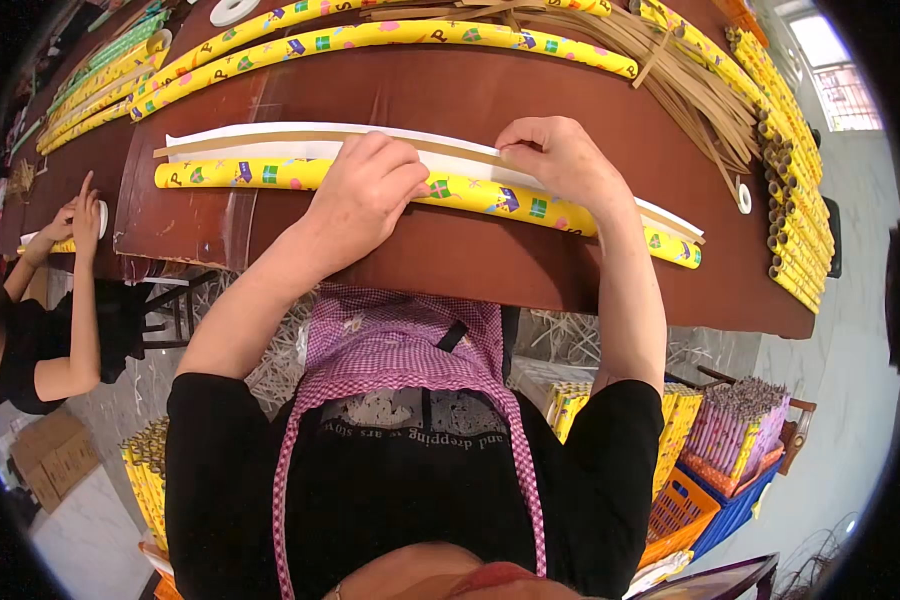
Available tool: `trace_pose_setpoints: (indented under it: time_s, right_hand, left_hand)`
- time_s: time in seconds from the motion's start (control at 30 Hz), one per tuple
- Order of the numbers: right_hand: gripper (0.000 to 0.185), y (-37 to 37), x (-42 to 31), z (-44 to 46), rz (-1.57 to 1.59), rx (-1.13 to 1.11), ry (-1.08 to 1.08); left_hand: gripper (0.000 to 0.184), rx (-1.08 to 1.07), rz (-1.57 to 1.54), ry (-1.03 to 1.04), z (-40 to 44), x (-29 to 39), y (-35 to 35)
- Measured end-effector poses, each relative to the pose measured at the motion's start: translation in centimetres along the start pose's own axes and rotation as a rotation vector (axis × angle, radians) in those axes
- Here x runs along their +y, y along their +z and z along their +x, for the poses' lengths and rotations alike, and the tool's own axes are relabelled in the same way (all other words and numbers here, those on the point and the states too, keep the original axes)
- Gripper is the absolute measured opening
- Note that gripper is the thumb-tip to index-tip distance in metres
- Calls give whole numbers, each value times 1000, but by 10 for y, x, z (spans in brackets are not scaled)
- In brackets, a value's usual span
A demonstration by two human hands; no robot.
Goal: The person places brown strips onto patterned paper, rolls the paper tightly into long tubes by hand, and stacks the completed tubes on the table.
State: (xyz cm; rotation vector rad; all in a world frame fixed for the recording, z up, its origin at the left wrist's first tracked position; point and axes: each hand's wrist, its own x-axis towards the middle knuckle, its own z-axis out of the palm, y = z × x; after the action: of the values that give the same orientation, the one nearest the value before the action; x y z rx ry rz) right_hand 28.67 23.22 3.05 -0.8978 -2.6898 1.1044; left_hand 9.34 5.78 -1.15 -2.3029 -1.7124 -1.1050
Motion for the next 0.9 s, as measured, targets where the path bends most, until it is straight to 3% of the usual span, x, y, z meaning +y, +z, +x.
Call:
trace_pose_setpoints:
  time_s: [0.2,0.27,0.43,0.63,0.83,0.9]
  right_hand:
    - [22,0,-3,-2,2,4,10]
    - [22,-1,-7,-4,10,3,26]
    - [16,1,-4,-7,-6,31,-14]
    - [13,1,-21,-16,86,23,216]
    - [11,11,-10,-22,-14,150,6]
    - [10,20,1,-23,-38,233,-168]
  left_hand:
    - [18,-41,80,-25,2,1,-2]
    - [9,-13,93,21,2,0,0]
    - [10,5,120,72,3,-4,2]
    - [11,31,149,106,4,-6,6]
    - [10,19,227,114,5,-4,6]
    - [10,21,251,112,6,-3,5]
